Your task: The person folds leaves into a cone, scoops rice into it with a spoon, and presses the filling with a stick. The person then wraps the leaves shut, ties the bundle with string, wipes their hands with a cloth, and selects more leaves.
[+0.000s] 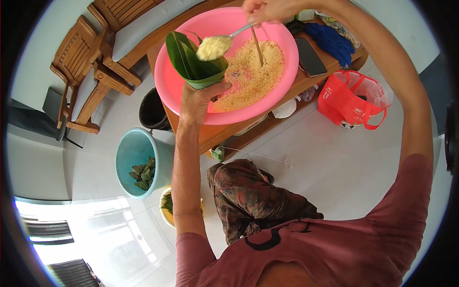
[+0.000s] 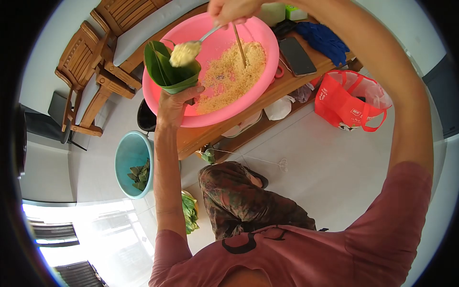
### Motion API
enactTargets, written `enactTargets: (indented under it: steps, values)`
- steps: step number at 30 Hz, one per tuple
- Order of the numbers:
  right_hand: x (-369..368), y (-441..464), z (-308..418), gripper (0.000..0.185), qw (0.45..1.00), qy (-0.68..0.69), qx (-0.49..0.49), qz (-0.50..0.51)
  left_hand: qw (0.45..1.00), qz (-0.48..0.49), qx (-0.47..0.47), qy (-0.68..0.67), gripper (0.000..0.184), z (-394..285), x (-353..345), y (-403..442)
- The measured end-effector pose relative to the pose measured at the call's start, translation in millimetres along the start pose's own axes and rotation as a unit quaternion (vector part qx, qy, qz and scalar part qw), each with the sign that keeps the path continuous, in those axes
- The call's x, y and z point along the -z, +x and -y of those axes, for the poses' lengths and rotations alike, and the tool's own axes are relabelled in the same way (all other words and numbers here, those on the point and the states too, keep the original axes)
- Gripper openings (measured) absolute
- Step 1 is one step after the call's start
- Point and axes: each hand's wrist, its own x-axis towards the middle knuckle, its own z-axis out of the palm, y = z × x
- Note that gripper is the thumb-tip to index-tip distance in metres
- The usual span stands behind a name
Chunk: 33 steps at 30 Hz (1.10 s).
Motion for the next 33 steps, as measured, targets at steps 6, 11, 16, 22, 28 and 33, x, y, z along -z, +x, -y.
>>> enactTargets:
  steps: [6,11,16,22,28,33]
  values:
    - [-82,7,-7,0.01,0.888,-0.182,0.257,-0.336,0.99,0.016,-0.022,-0.137,0.027,-2,1,-3]
    - [-72,3,-24,0.009,0.93,-0.059,0.182,-0.313,0.992,-0.041,-0.065,-0.101,0.026,4,3,0]
    - [-99,19,-64,0.015,0.99,-0.074,0.06,-0.107,0.988,-0.092,-0.106,-0.07,0.027,1,-3,-5]
    - [-122,45,-73,0.012,0.936,-0.28,0.078,-0.198,0.984,-0.118,-0.129,-0.027,0.027,-5,-12,-13]
    - [-109,27,-63,0.013,0.939,-0.305,0.119,-0.1,0.983,-0.126,-0.131,-0.003,0.028,-5,-12,-15]
    - [-100,-6,-38,0.011,0.962,-0.256,0.099,-0.001,0.983,-0.122,-0.135,0.013,0.027,-4,-12,-12]
